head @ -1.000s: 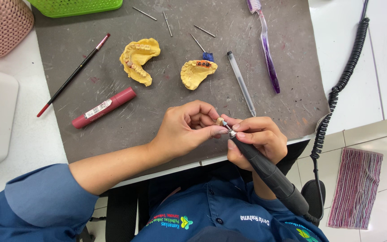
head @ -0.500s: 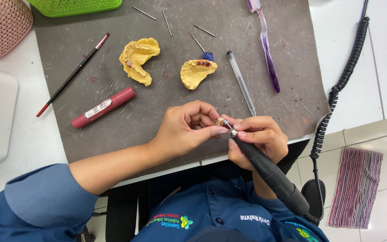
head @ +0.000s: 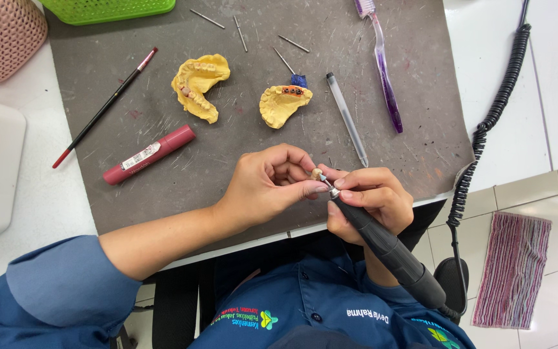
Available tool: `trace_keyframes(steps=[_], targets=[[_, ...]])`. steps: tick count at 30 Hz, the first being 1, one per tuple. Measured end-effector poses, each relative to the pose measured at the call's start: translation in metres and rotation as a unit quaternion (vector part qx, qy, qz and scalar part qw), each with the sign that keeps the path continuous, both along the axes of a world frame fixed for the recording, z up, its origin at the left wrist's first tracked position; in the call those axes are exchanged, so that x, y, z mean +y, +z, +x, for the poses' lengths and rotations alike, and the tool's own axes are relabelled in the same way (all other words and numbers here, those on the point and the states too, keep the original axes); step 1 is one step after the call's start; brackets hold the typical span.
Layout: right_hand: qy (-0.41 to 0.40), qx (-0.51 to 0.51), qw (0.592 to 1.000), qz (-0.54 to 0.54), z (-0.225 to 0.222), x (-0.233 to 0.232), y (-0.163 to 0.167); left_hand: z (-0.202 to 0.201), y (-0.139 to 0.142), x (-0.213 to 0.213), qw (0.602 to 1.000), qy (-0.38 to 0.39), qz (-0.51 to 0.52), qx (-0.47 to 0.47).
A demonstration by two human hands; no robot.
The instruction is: The person uses a rotary handpiece to grind and shape a small tooth-like object, then places it into a yellow dental mold. They repeat the grinding and placement steps several times, adjusting the object's fit within the mold.
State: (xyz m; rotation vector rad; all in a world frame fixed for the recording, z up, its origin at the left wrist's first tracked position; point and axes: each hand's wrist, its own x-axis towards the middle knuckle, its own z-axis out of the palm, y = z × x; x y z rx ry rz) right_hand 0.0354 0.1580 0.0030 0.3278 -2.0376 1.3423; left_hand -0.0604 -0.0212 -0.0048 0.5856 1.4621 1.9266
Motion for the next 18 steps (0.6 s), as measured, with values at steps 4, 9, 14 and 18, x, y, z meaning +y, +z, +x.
trace_keyframes(steps=[4, 9, 14, 18], targets=[[0.000, -0.011, 1.000, -0.003, 0.0009, 0.0025, -0.0013, 0.0004, 0.0011, 0.0007, 1.000, 0.002, -0.007, 0.002], [0.036, -0.003, 0.999, -0.033, -0.0024, 0.0076, -0.0027, -0.0004, 0.0043, 0.0003, 0.993, 0.037, -0.024, 0.108], [0.066, -0.029, 0.995, -0.069, -0.0039, 0.0082, -0.0012, -0.0020, 0.0068, -0.0010, 0.986, 0.060, -0.043, 0.149], [0.045, -0.041, 0.998, -0.034, -0.0033, 0.0054, 0.0010, -0.0023, 0.0073, -0.0007, 0.984, 0.076, -0.050, 0.155]])
